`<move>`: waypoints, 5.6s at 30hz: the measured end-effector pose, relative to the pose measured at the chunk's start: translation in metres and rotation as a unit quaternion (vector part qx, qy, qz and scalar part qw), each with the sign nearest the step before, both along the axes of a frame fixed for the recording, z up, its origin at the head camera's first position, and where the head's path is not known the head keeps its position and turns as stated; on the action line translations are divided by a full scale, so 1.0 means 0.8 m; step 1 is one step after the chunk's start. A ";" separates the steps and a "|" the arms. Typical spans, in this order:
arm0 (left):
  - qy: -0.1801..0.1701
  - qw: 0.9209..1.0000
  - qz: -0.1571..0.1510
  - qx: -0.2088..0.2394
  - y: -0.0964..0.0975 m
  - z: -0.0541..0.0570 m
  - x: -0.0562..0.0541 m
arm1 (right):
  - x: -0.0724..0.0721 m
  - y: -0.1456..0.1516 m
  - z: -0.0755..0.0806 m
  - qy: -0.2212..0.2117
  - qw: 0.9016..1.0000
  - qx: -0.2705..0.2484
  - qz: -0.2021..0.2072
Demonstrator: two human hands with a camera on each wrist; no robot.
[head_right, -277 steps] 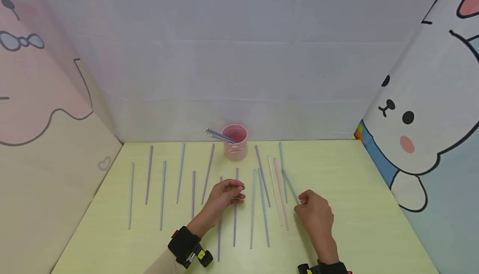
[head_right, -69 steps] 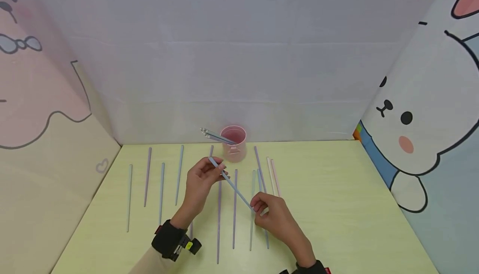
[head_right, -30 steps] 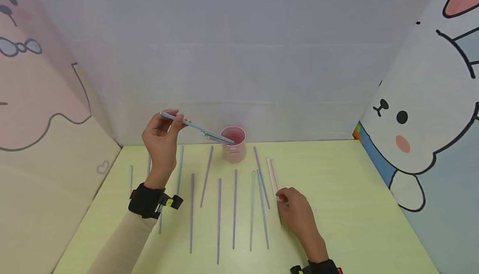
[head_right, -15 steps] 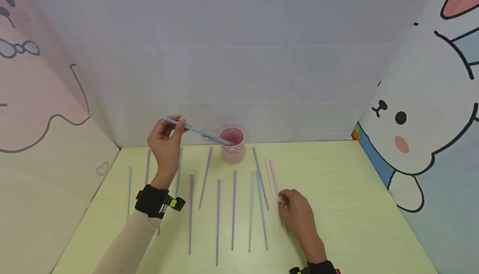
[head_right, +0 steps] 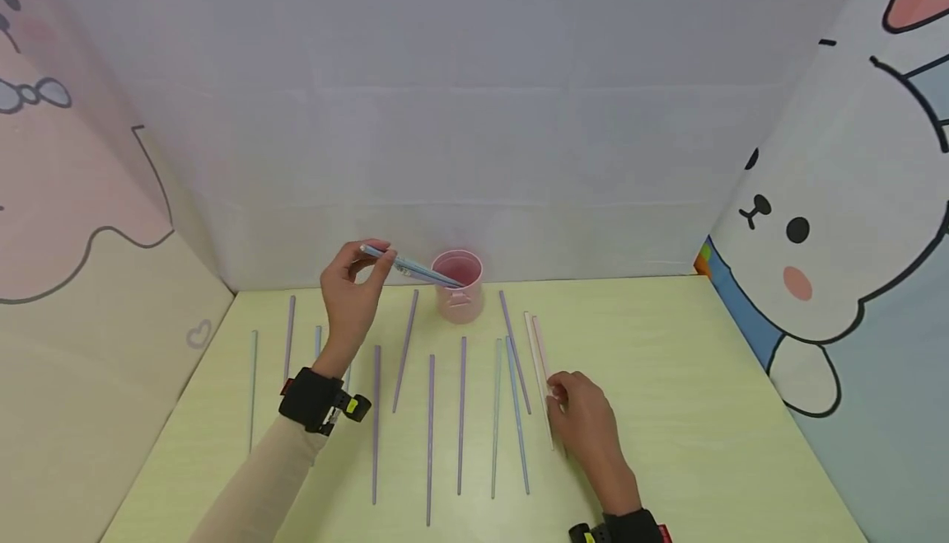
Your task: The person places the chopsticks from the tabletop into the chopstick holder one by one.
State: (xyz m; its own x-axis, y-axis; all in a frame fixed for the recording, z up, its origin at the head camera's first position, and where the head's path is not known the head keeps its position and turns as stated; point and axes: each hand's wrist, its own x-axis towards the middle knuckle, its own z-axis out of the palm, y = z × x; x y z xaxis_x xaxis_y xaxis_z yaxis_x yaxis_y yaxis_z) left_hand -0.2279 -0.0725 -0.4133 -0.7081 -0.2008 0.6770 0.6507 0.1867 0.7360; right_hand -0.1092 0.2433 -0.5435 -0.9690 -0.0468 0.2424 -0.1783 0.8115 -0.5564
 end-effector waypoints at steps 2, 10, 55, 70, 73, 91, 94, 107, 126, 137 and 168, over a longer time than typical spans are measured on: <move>-0.014 1.000 0.003 -0.018 0.003 0.000 0.003 | 0.000 -0.002 0.000 -0.003 1.000 -0.003 0.000; -0.025 0.999 0.003 -0.037 0.001 -0.006 0.006 | -0.004 -0.006 -0.001 -0.025 1.000 0.000 -0.007; -0.411 0.894 -0.154 0.087 0.010 -0.153 0.078 | -0.005 -0.003 0.037 -0.191 0.976 0.037 -0.100; -0.415 0.882 -0.203 0.094 0.036 -0.146 0.082 | 0.006 -0.054 0.063 -0.146 0.986 -0.078 -0.035; -0.412 0.880 -0.214 0.103 0.039 -0.145 0.081 | 0.008 -0.064 0.063 -0.143 0.984 -0.101 -0.013; -0.341 0.901 -0.226 0.142 0.038 -0.115 0.083 | 0.001 -0.091 0.059 -0.120 0.965 -0.199 0.124; -0.336 0.900 -0.230 0.154 0.037 -0.114 0.083 | 0.001 -0.092 0.058 -0.129 0.960 -0.206 0.136; -0.285 0.919 -0.228 0.151 0.042 -0.104 0.085 | 0.006 -0.086 0.053 -0.139 0.956 -0.213 0.148; -0.091 0.972 -0.144 0.165 0.000 -0.022 0.038 | 0.016 -0.036 0.032 -0.093 0.988 -0.122 0.028; 0.008 0.977 -0.107 0.184 -0.018 0.022 0.007 | 0.010 -0.019 0.022 -0.092 0.993 -0.073 -0.009; -0.029 0.998 0.018 0.049 0.001 -0.001 0.005 | -0.001 -0.026 0.013 -0.089 0.994 -0.026 -0.059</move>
